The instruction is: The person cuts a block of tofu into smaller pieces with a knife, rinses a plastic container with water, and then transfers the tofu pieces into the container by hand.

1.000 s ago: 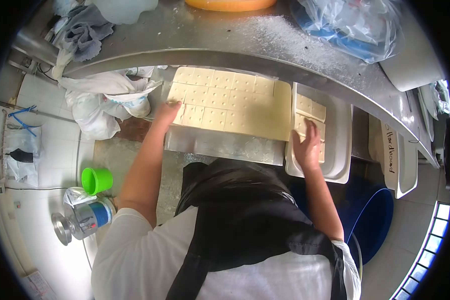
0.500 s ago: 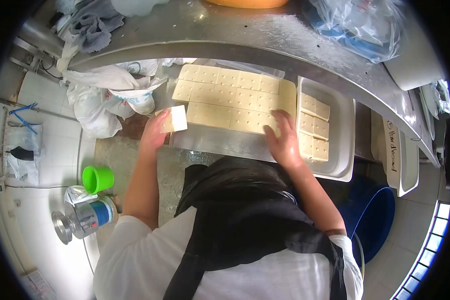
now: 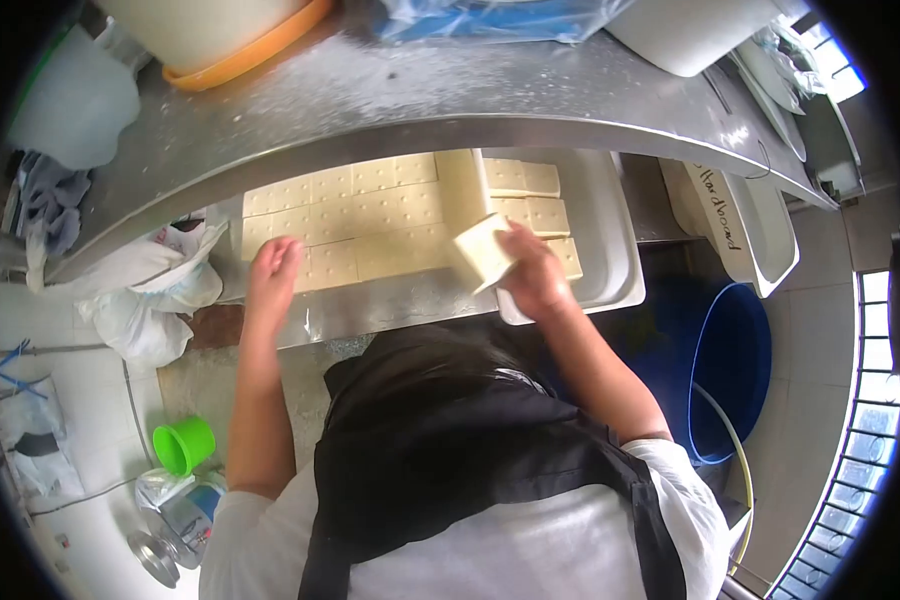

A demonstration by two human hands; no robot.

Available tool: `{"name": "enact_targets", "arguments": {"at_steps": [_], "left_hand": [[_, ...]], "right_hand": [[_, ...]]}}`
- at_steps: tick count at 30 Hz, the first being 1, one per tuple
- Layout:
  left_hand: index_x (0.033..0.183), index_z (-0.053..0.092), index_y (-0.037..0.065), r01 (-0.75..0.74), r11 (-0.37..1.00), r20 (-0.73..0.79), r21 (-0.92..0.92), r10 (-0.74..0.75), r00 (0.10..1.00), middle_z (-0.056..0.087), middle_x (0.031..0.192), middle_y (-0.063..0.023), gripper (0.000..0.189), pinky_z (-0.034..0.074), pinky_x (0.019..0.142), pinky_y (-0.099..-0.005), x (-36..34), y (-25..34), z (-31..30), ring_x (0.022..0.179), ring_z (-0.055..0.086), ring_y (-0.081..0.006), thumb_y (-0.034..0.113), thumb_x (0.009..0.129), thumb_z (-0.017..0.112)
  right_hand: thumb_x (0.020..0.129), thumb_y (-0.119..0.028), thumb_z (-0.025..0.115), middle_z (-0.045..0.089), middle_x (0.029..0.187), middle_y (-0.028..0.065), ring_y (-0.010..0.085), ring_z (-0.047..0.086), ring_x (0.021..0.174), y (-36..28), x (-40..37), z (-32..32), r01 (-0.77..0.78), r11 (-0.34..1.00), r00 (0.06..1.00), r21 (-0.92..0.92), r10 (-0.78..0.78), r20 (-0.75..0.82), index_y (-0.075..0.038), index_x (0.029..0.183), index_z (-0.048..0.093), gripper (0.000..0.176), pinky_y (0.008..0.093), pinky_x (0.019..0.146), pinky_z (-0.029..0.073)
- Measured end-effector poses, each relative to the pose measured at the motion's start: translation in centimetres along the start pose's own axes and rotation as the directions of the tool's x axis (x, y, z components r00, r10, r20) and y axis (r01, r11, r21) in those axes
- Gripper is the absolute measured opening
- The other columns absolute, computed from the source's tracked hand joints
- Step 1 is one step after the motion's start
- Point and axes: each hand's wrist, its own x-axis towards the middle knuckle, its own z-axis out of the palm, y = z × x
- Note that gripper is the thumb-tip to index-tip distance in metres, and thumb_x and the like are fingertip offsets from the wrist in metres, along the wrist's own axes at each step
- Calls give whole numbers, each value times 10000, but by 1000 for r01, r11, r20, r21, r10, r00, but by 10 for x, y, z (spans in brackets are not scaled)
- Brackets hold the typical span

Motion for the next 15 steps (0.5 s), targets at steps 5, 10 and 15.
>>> {"name": "enact_targets", "arguments": {"at_steps": [5,10,15], "left_hand": [[1205,655,-30,100,850,-222,517,20,975,765,1090,-217,518,543,942,-450,24,-86,-43,1032,728,-377,465,1056,618],[1304,614,-78,199,748,-236,633,-58,970,680,1281,-307,652,506,1035,-469,42,-107,-6,1200,654,-456,514,1031,630],[1534,458,-19,297,893,-101,339,-280,955,571,1500,-235,936,432,1124,-536,28,-65,20,1395,548,-363,682,948,663]], "right_hand": [[1009,-325,669,703,1146,79,231,702,962,-44,57,-146,161,983,956,86,-134,-261,-83,1268,663,355,398,709,599],[1008,-307,666,720,1127,48,189,689,950,-82,64,-181,253,948,871,-195,-311,-380,-99,1374,648,421,348,716,558],[979,-371,696,724,1189,76,208,677,1028,-66,93,-215,-19,689,891,-724,-317,-324,-90,1458,606,563,387,861,544]]}}
